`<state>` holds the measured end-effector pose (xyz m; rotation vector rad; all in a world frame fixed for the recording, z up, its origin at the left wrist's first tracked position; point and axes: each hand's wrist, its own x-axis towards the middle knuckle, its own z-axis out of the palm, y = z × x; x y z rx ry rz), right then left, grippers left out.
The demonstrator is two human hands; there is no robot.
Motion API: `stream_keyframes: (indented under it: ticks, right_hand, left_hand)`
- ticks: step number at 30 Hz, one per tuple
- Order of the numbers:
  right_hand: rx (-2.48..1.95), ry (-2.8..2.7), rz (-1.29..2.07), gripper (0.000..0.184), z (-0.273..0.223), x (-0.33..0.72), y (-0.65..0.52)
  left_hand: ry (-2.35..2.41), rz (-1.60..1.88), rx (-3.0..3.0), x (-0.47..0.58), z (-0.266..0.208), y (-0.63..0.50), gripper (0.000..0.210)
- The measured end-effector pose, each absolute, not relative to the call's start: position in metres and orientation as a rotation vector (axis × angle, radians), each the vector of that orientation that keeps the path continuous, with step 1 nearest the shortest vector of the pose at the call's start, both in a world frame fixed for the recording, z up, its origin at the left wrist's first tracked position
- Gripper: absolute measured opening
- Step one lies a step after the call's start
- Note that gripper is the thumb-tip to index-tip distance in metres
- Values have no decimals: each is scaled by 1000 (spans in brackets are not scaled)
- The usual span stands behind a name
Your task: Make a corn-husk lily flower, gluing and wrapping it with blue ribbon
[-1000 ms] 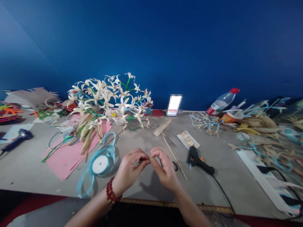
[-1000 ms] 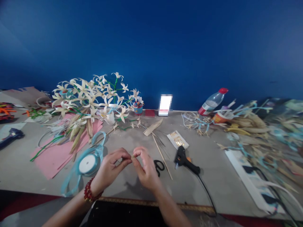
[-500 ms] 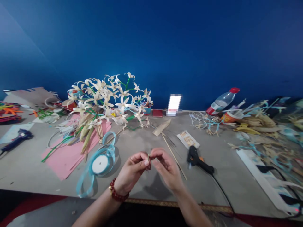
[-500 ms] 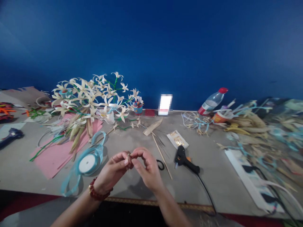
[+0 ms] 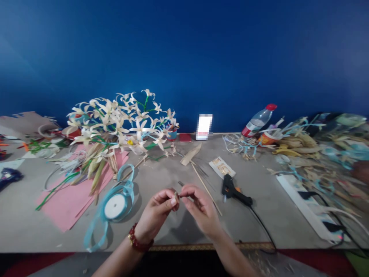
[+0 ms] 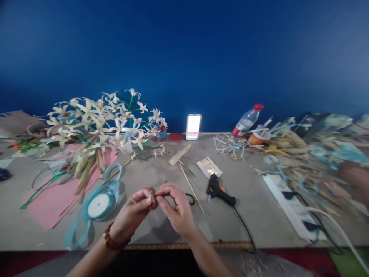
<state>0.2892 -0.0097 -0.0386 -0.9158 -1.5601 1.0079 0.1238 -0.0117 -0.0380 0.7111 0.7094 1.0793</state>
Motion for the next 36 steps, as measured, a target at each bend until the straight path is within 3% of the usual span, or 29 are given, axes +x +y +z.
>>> stream_keyframes:
  ticks: [6,10,15,20,31,36]
  right_hand:
    - [-1367,-1796,465,10,-62,380,-16]
    - [-1780,-1860,91,27,-79,460,-17]
    - [-1920,-2182,120,50,-84,488,-3]
    - [-1999,-2337,100,35,-81,472,13]
    - [-1886,-2490,104,41,-75,480,32]
    - [-1864,-2524,98,31,-76,484,37]
  left_hand:
    - [831,1123,813,113,-53,-11,18]
    - [875,1097,852,113,-61,-9,19]
    - [911,1099,879,116,-61,-7,23]
    - [958,1134,919,111,-56,-9,27]
    - [972,1145,880,115,-52,-10,28]
    - [927,1156,854,116,-51,-14,26]
